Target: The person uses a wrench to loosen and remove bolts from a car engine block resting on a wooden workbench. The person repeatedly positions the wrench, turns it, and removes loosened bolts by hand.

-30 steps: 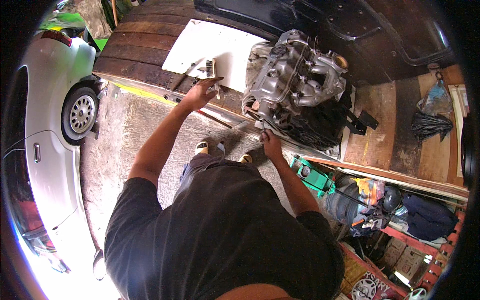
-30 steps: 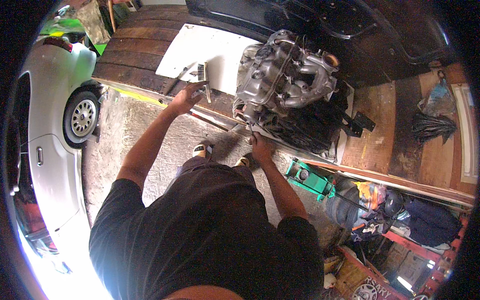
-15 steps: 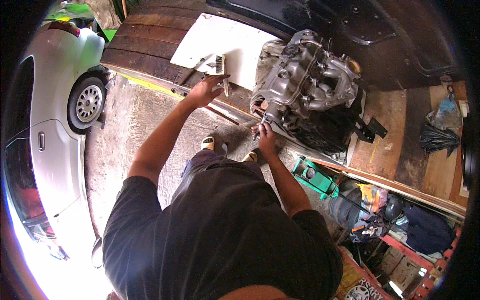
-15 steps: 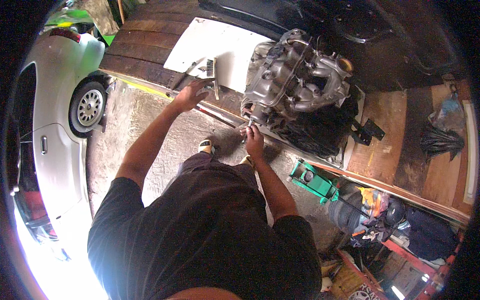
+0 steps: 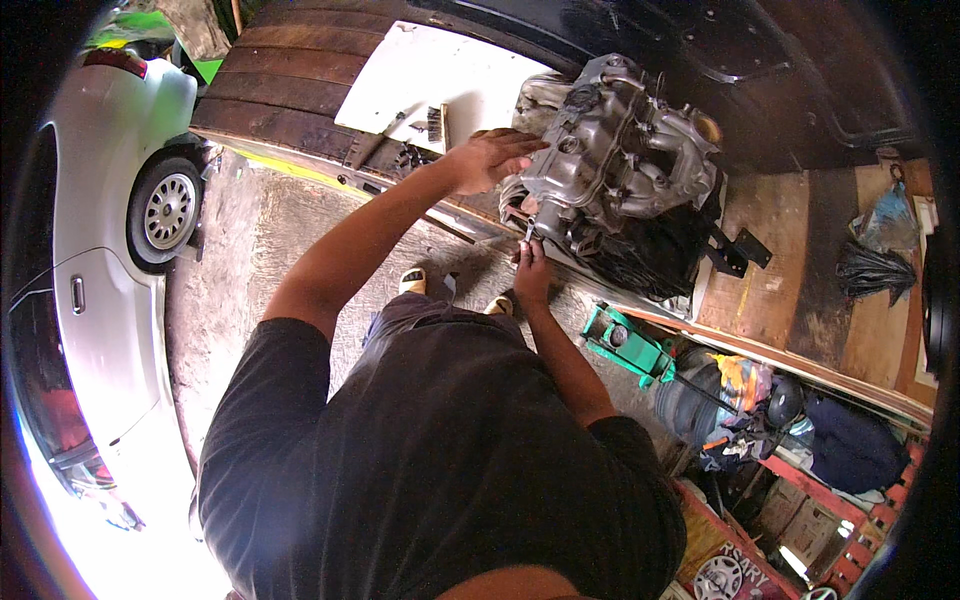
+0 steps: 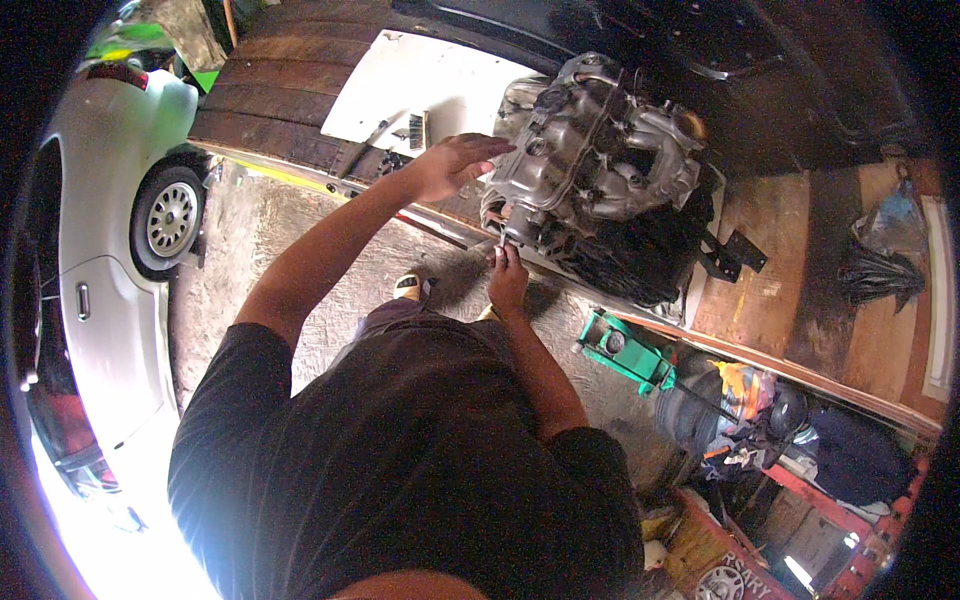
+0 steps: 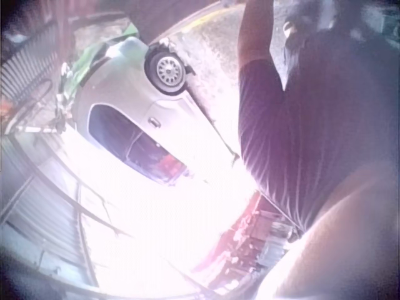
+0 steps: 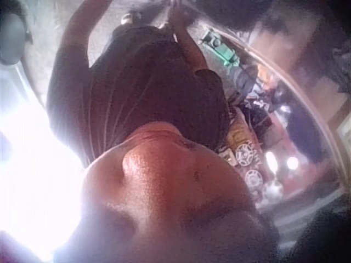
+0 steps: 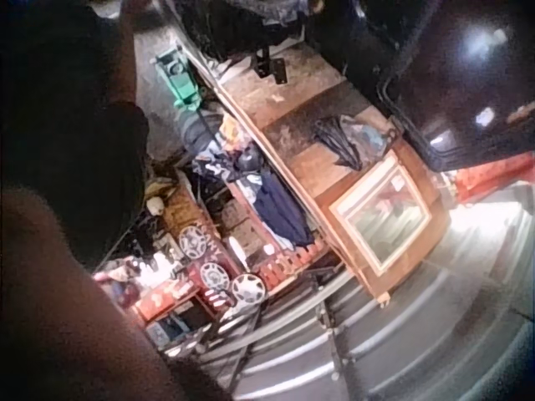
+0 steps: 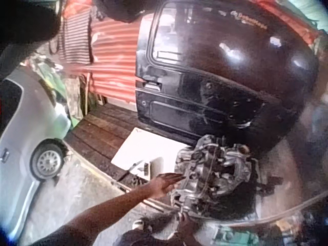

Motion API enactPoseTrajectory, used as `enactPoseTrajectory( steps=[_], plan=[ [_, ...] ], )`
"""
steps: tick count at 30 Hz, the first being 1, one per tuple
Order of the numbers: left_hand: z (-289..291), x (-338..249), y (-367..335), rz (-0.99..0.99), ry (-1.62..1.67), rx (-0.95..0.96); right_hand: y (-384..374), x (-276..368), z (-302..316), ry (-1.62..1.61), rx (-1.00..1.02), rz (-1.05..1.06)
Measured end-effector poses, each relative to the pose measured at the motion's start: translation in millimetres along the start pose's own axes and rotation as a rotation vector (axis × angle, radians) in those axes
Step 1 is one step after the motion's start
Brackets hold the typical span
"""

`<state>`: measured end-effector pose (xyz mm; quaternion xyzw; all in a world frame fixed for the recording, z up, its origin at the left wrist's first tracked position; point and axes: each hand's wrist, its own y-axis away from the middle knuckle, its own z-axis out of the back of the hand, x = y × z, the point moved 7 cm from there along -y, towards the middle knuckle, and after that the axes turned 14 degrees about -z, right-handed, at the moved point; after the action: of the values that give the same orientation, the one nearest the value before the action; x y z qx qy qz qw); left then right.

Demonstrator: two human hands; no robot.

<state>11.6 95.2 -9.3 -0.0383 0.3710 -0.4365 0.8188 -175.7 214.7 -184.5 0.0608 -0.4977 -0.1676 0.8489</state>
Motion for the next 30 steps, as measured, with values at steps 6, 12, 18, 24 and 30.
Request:
enactPoseTrajectory(
  steps=[6,12,18,24,30],
  plan=[
    [-15.2,-1.0,-15.5,-0.061,-0.075,0.089,9.8,20.9,11.6,0.052,-0.04,0.075],
    [-14.1,3.6,-19.1,-0.109,-0.084,0.12,-20.3,-24.0,29.2,0.318,-0.168,0.166],
    [-12.8,5.6,-22.3,-0.098,-0.112,0.199,-13.3,18.0,80.1,0.879,-0.392,0.373],
    [-17.7,10.4,-20.8,-0.155,-0.092,0.159,18.0,53.2,68.7,0.999,-0.134,0.146],
    [-13.0,5.3,-21.1,-0.168,-0.046,0.136,48.7,11.2,68.8,0.609,-0.105,-0.079]
  ],
)
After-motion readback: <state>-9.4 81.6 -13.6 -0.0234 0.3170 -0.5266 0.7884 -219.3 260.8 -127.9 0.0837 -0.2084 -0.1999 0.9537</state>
